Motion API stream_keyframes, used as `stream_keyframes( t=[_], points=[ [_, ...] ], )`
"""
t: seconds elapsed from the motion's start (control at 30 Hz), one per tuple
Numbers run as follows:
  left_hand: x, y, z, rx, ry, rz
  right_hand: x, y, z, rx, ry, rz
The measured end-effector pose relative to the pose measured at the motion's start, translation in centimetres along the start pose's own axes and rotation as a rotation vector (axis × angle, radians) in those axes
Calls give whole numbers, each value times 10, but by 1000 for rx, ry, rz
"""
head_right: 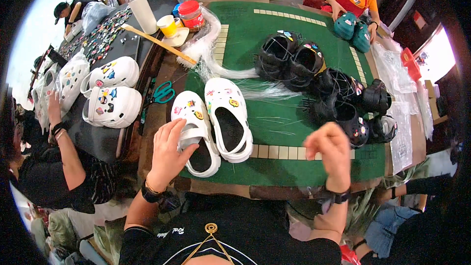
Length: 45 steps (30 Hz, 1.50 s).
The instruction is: Attaching decorative charms and accessories to white and black clogs at a workshop table.
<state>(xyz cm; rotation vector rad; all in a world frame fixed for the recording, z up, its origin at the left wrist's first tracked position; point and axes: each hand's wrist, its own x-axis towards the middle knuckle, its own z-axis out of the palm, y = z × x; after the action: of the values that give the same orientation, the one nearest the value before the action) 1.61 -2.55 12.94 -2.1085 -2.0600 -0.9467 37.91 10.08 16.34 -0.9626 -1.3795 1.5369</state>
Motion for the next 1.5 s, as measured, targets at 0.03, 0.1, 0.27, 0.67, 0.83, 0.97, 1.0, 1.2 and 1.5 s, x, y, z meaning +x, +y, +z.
stream_keyframes(
  t=[0.03,0.1,0.27,0.67,0.83,0.97,1.0,1.2,1.5],
  points=[
    [-5,-4,4,-21,-8,-19,3,6,17,-19,-125,100],
    [-7,-4,2,-56,-33,-27,11,25,49,-14,-371,299],
    [-7,-3,0,-80,-24,-1,28,61,88,58,-638,403],
    [-10,0,-23,-185,131,-78,35,8,102,-436,-547,-304],
    [-19,8,-42,-727,-187,-313,12,-2,103,-730,-514,-505],
    [-14,22,-49,-1069,-438,-383,3,2,114,-920,-552,-658],
    [-13,25,-52,-1116,-470,-373,0,4,116,-919,-552,-663],
    [-23,16,-48,-953,-442,-196,-5,11,118,-927,-521,-826],
    [-39,7,-37,-1247,-664,-13,-20,41,108,-910,-569,-788]
  ],
)
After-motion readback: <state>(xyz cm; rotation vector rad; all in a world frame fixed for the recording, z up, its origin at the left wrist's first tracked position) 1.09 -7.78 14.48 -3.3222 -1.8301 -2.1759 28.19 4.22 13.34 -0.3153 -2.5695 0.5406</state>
